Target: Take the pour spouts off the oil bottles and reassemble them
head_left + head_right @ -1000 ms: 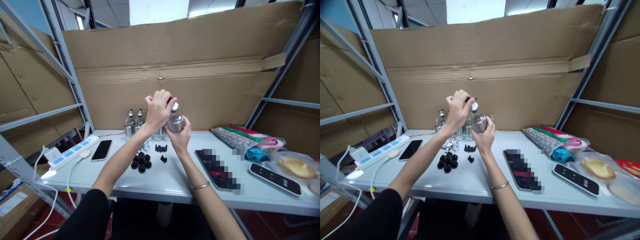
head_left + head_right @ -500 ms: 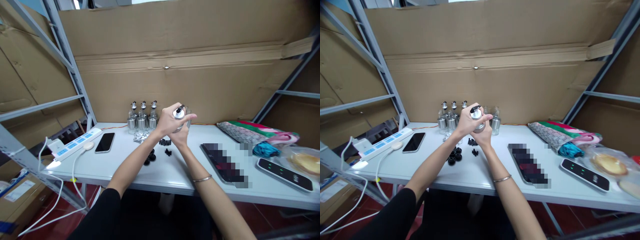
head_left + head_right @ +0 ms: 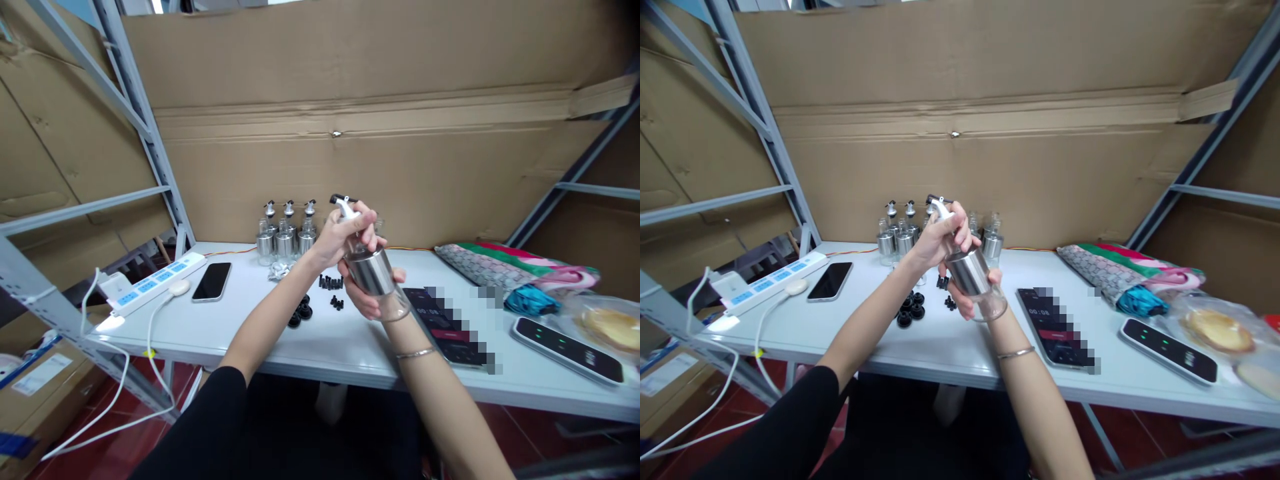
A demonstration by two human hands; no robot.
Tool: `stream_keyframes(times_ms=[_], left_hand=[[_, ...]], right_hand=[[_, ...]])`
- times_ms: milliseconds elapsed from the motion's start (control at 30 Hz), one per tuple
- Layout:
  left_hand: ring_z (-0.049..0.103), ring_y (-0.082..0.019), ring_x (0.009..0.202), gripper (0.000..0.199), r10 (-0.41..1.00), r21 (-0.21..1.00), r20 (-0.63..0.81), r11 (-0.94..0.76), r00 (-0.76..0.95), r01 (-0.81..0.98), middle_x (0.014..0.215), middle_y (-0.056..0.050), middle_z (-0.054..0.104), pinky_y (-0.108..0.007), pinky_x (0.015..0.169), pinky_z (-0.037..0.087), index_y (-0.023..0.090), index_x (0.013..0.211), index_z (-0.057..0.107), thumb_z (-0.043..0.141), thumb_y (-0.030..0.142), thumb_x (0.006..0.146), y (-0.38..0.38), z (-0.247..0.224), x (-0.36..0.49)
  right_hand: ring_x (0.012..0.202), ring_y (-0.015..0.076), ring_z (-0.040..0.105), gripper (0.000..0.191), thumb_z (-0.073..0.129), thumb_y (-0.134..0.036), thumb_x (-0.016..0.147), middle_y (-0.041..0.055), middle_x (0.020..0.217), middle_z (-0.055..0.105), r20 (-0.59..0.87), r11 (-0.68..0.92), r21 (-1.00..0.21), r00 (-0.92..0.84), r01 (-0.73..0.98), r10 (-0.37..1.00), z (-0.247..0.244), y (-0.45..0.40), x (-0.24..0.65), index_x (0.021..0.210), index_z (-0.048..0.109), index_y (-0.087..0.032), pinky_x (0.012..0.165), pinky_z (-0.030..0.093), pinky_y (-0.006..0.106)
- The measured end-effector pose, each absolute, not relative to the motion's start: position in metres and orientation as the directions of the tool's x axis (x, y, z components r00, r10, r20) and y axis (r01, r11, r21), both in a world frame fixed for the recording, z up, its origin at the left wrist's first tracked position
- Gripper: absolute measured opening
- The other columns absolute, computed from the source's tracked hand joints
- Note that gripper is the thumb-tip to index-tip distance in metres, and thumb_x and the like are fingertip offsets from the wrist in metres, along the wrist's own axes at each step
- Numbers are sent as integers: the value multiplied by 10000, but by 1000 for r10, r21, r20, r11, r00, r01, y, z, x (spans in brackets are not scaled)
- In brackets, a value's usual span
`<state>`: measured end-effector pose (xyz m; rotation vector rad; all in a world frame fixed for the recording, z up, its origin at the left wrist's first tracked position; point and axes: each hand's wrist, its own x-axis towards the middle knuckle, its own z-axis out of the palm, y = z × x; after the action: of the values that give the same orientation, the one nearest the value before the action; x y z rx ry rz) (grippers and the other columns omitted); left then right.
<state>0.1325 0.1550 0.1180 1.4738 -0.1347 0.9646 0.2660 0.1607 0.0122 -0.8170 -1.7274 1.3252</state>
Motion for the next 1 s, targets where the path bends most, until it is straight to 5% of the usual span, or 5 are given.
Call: stream_keyframes(times_ms=[200, 433, 667, 867, 1000], left_hand=[[542, -82, 461, 437, 608, 711, 668, -352, 430, -608, 498, 73, 490, -292, 607, 535, 195, 679, 485, 755, 535, 626, 165, 114, 138], [566, -83, 488, 397, 652, 668, 738, -670, 174, -325, 514, 36, 561, -235, 552, 466, 186, 628, 526, 639, 548, 744, 184, 113, 124], [628, -121, 513, 450, 813, 814, 524, -392, 253, -428, 586, 9, 605, -240, 523, 491, 184, 743, 491, 561, 627, 768, 198, 111, 119], [656, -97, 649, 537, 850, 801, 478, -525, -219, -288, 780, -25, 640, -246, 675, 513, 195, 754, 462, 313, 703, 841, 235, 112, 69], [547, -68, 489, 543, 825, 837, 501, -539, -262, -97, 690, 8, 558, -223, 558, 448, 198, 704, 430, 293, 704, 847, 249, 84, 36]], right_hand=[[311, 65, 390, 852, 213, -824, 653, -105, 405, 409, 221, 204, -975, -406, -87, 887, 13, 156, 262, 991, 587, -136, 502, 469, 338], [527, 198, 592, 804, 478, -767, 547, 77, 666, 634, 258, 231, -966, -378, -117, 889, 35, 149, 245, 1002, 627, -123, 559, 513, 417], [811, 250, 649, 647, 769, -476, 522, 74, 928, 689, 353, 354, -935, -212, -32, 911, 39, 156, 241, 1076, 598, -187, 760, 517, 399], [736, 213, 627, 465, 719, -481, 627, 41, 841, 676, 438, 431, -898, 85, 88, 895, 22, 178, 249, 980, 583, -211, 692, 512, 359], [755, 205, 591, 494, 689, -549, 652, 55, 855, 654, 546, 498, -837, 280, 228, 789, 12, 200, 256, 963, 574, -184, 724, 486, 366]])
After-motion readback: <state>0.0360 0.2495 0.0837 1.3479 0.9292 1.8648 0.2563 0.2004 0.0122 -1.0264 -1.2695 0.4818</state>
